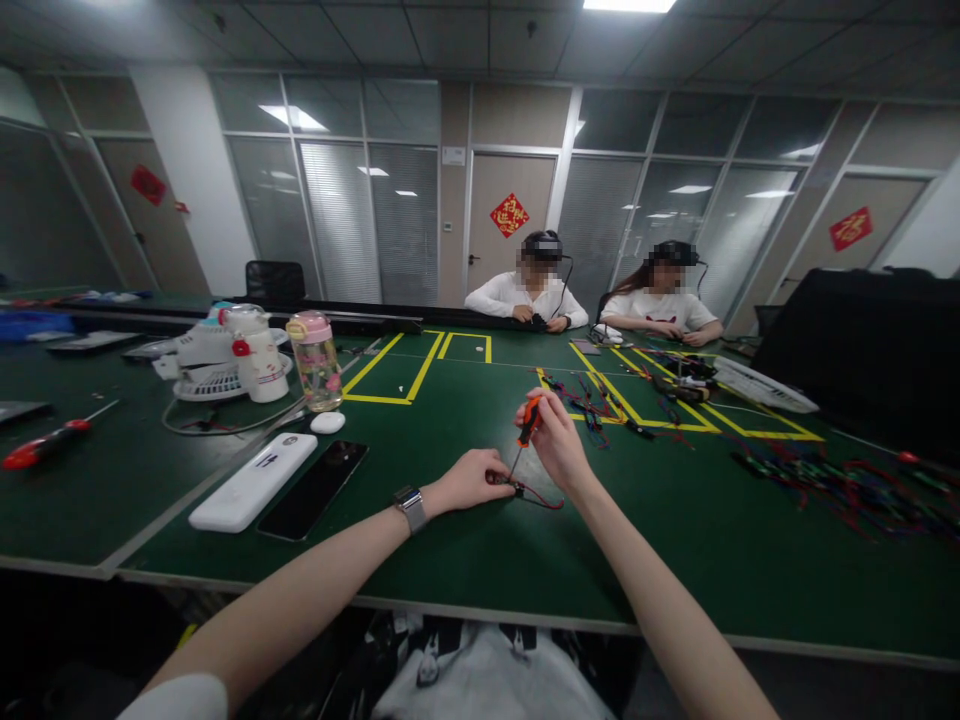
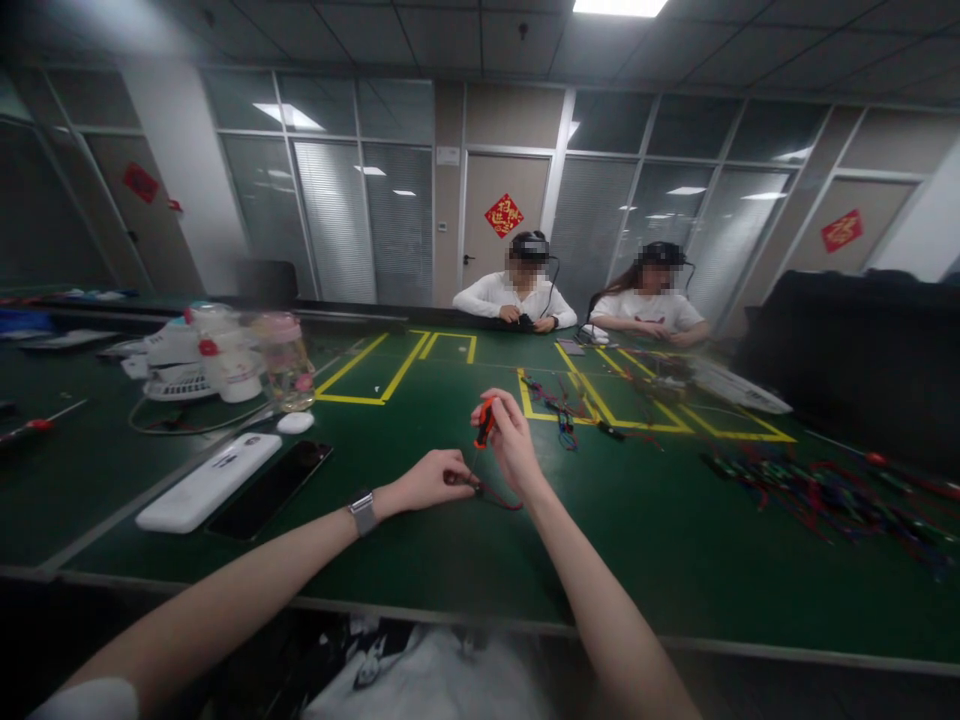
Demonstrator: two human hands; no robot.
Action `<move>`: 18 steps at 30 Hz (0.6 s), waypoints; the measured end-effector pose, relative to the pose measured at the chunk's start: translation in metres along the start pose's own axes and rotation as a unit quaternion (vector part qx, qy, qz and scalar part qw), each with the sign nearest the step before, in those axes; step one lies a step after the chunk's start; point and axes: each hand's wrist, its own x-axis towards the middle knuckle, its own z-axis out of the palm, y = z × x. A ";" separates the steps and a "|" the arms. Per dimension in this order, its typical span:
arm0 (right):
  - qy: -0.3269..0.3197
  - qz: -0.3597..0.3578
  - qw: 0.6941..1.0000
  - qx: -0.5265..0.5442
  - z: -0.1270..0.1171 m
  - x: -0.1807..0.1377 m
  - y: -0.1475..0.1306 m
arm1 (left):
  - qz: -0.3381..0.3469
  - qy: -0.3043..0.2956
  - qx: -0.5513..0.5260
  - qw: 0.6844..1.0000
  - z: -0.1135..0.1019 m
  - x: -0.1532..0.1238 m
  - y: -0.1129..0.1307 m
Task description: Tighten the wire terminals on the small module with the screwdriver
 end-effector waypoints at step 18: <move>0.042 -0.050 0.996 -0.060 -0.005 0.003 0.006 | 0.027 0.021 0.016 0.999 -0.002 -0.003 0.002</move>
